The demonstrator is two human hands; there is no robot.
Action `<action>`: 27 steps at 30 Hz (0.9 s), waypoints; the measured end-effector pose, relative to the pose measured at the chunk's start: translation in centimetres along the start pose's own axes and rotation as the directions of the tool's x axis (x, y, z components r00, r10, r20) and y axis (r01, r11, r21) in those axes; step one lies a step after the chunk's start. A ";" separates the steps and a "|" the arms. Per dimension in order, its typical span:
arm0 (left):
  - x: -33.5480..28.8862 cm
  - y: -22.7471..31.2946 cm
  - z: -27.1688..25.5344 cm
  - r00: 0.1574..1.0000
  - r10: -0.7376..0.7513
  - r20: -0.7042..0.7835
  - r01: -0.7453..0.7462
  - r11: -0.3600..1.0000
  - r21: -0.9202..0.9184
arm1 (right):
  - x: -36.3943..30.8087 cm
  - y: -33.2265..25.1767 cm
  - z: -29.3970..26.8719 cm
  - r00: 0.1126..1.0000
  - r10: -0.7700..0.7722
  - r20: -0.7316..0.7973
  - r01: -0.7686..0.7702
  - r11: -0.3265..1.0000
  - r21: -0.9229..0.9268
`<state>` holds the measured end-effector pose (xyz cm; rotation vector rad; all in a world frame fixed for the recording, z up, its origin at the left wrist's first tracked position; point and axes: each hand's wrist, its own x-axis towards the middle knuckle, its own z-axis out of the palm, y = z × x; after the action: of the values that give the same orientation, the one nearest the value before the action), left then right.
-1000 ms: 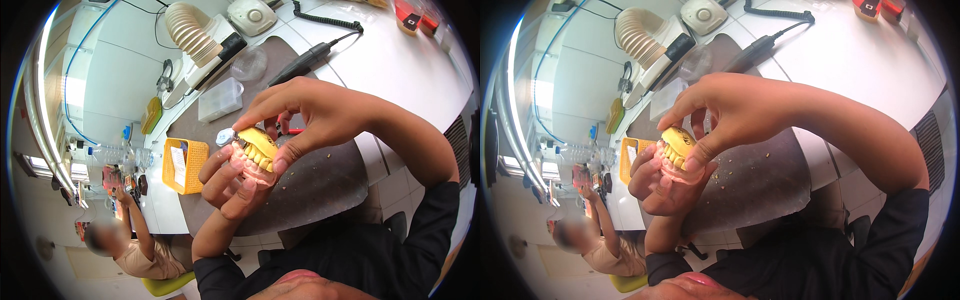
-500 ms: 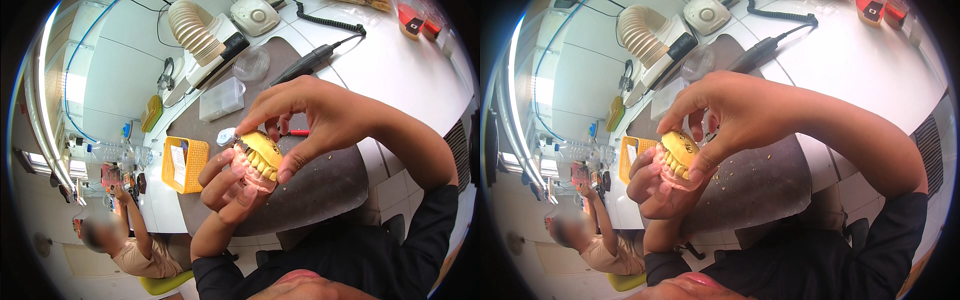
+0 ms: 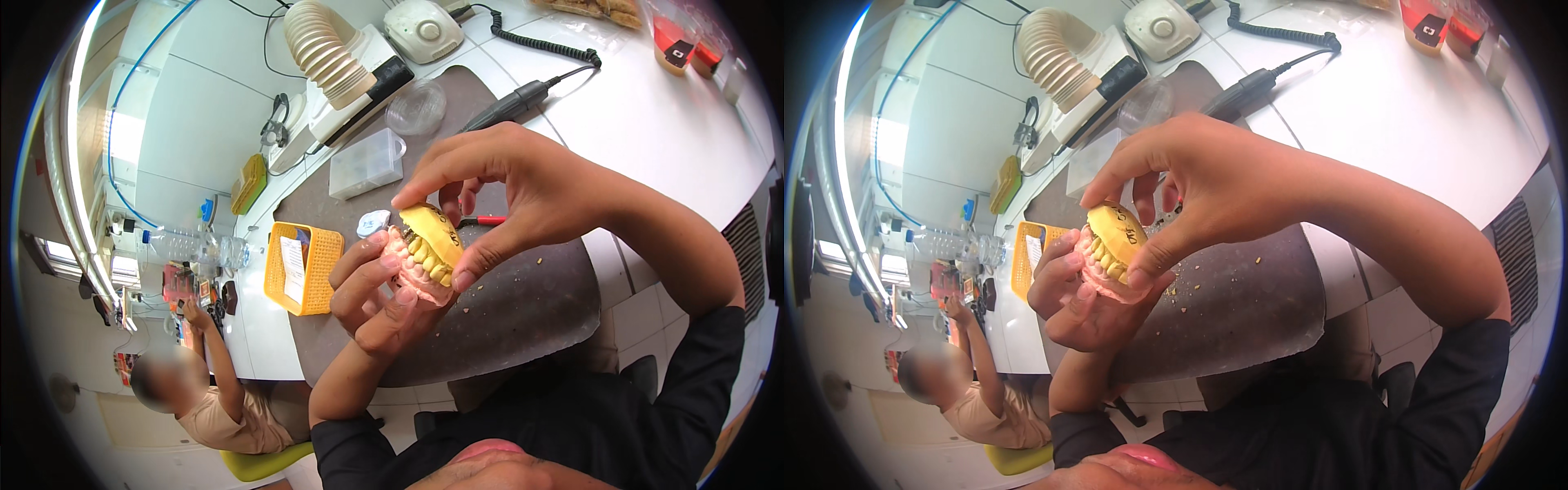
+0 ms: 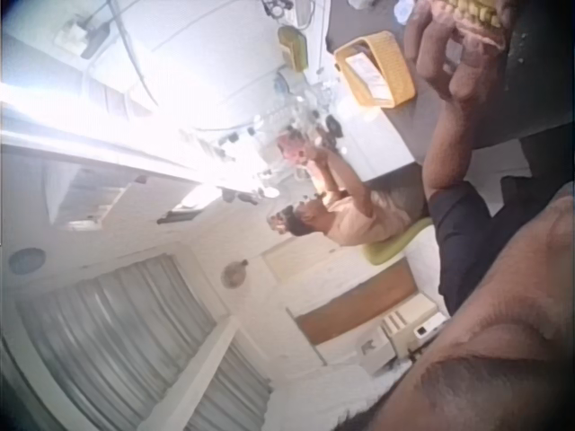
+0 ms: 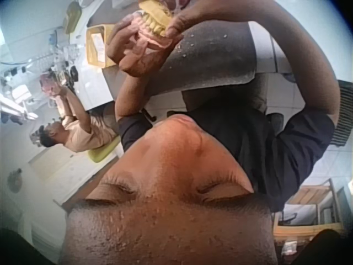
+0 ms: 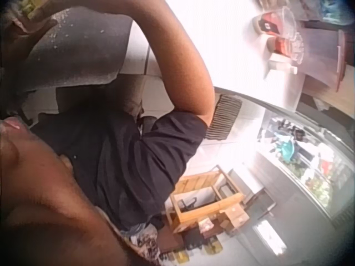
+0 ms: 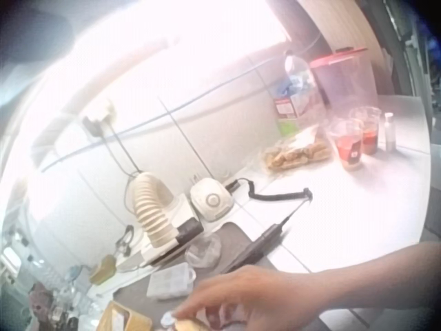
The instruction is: The person uses pliers to trim excess material from a pink dental mold and then a yellow dental mold. They hold the molds in one hand and use the pliers in the other to carefully remove small pieces of material. Finally, they fit the two molds together to check the alignment.
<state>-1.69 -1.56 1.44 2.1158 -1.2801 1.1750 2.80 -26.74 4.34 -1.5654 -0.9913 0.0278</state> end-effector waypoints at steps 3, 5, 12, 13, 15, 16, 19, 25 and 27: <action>0.2 0.1 0.1 1.000 -0.022 0.006 0.022 0.999 -0.035 | 0.0 0.1 -0.1 1.000 -0.020 0.002 0.020 1.000 0.006; 0.6 0.3 -0.2 0.998 -0.050 0.037 0.052 0.998 -0.043 | -0.1 0.2 0.1 1.000 -0.010 -0.007 0.010 1.000 0.012; 0.0 -0.2 -0.3 1.000 0.015 0.011 -0.015 1.000 0.028 | 0.1 -0.1 0.3 0.999 0.046 0.026 -0.046 0.999 -0.018; 0.3 -0.1 -0.5 0.999 0.029 0.019 -0.030 0.999 0.040 | 0.0 -0.1 0.2 0.998 0.051 0.026 -0.050 0.999 -0.009; 0.5 -0.1 -0.7 0.998 0.049 0.034 -0.050 0.997 0.056 | 0.0 -0.1 0.1 0.998 0.053 0.029 -0.053 0.999 0.008; 0.5 0.0 -0.8 0.998 0.054 0.040 -0.056 0.997 0.059 | 0.0 -0.1 0.1 0.998 0.048 0.031 -0.049 0.999 0.005; 0.5 -0.1 -0.7 0.998 0.035 0.049 -0.037 0.999 0.035 | 0.0 0.1 0.1 1.000 0.011 0.019 -0.011 1.000 -0.009; 0.5 -0.3 -0.8 0.998 -0.002 0.061 0.003 1.000 -0.020 | 0.1 0.1 0.2 0.997 -0.073 -0.017 0.073 0.997 -0.033; 0.5 -0.3 -0.8 0.998 0.008 0.057 -0.008 1.000 0.000 | 0.0 0.4 0.3 0.998 -0.063 -0.014 0.062 0.996 -0.065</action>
<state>-1.64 -1.14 2.34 2.1610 -1.3147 1.1255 2.88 -26.41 3.93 -1.5895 -1.0369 -0.0608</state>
